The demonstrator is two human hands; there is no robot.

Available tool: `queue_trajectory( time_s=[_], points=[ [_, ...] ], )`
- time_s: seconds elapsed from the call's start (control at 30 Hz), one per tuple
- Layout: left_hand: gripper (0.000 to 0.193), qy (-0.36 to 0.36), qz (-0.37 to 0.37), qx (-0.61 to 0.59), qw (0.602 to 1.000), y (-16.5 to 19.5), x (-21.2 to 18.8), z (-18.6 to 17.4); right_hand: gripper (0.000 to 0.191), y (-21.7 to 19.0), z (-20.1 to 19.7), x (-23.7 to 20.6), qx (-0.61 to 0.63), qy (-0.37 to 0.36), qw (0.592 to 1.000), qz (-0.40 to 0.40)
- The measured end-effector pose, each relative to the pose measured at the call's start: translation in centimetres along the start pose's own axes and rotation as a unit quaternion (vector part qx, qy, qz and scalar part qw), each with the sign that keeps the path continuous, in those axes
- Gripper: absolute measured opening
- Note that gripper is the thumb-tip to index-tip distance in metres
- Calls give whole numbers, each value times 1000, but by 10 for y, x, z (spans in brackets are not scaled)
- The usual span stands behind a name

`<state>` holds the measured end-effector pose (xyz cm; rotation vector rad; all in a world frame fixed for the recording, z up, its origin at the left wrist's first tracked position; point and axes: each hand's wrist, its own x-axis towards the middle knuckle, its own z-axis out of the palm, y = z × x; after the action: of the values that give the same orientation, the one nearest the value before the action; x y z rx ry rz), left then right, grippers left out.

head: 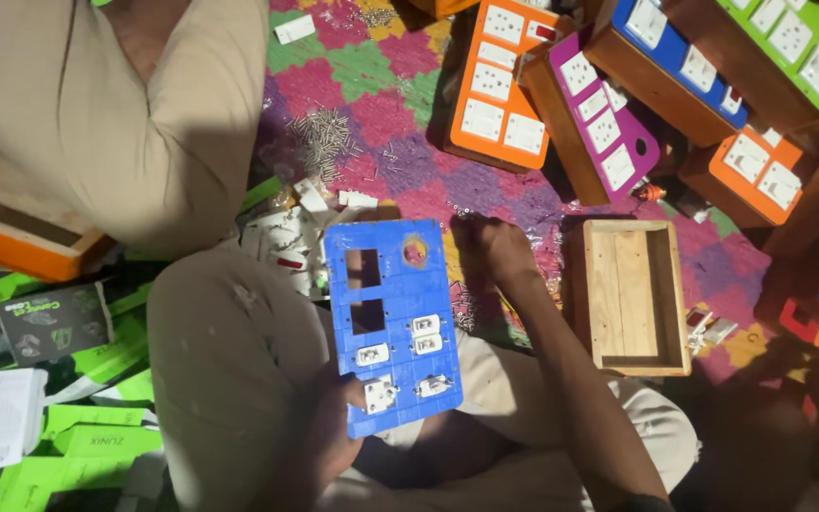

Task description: The person sits on the floor and assembles electrical switches onto a blue plastic board. They pick up white switch modules and small metal screws, insert the switches into the board, and tighten the screws by hand to secure them. The person repeats this process for multiple switch modules.

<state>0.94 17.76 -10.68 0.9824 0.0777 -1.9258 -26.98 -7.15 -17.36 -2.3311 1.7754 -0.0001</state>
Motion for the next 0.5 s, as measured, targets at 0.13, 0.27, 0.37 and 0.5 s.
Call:
queue_trajectory(
  time_s=[0.13,0.27,0.37,0.5],
  points=[
    [42,-12,101,47,994,-2,2,15,13,-29,-70,-47,203,73,975,60],
    [35,103,57,45,992,-11,8,15,6,-94,-112,-131,373,123,920,18],
    [28,64,108,92,988,-19,14,6,14,-132,-110,-169,340,98,930,-102],
    [31,2,151,101,983,-24,16,-3,16,-150,-101,-171,306,126,931,-151]
  ],
)
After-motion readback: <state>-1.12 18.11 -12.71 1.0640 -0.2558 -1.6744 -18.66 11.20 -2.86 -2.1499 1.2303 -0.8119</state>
